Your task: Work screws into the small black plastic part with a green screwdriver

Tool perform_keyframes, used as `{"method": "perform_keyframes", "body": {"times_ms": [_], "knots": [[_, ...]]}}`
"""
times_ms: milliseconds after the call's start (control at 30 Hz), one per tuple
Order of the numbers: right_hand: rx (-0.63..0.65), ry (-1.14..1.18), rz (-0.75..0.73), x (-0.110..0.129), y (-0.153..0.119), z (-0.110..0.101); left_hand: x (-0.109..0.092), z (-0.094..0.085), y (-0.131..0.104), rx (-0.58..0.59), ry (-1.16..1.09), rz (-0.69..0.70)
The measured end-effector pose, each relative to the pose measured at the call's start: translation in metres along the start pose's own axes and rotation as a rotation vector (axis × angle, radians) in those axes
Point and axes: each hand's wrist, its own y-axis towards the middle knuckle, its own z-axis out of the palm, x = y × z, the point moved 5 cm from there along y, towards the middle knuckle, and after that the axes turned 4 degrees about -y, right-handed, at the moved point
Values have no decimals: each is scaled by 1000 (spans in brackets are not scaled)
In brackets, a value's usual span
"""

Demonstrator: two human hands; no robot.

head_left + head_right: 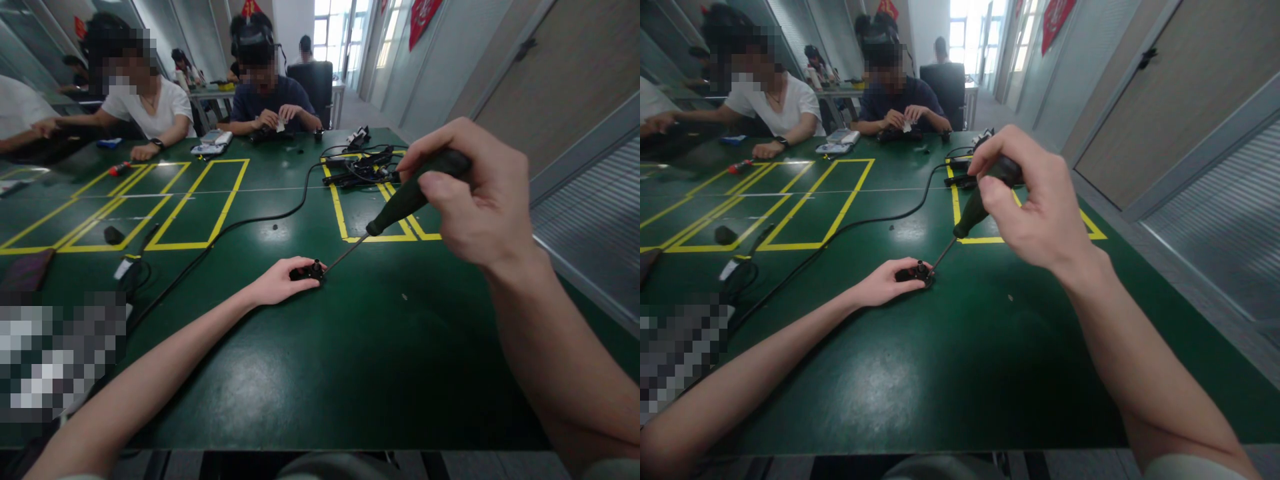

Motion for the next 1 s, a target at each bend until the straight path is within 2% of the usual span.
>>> {"method": "perform_keyframes", "body": {"times_ms": [167, 367, 567, 733, 900, 1000], "knots": [[3, -83, 44, 2, 0, -3, -1, 1, -1, -2, 2, -1], [38, -17, -30, 6, 0, -2, -2, 0, -1, 0, -5, -2], [7, -43, 54, 2, 0, -3, -3, 1, 0, 4, -12, -6], [35, 31, 42, 5, 1, -2, -3, 0, -1, -5, -3, -2], [-24, 7, 106, 4, -1, -3, -1, 0, 0, -1, 7, -5], [-47, 26, 90, 2, -1, -3, -2, 1, 0, 10, 28, 4]]}}
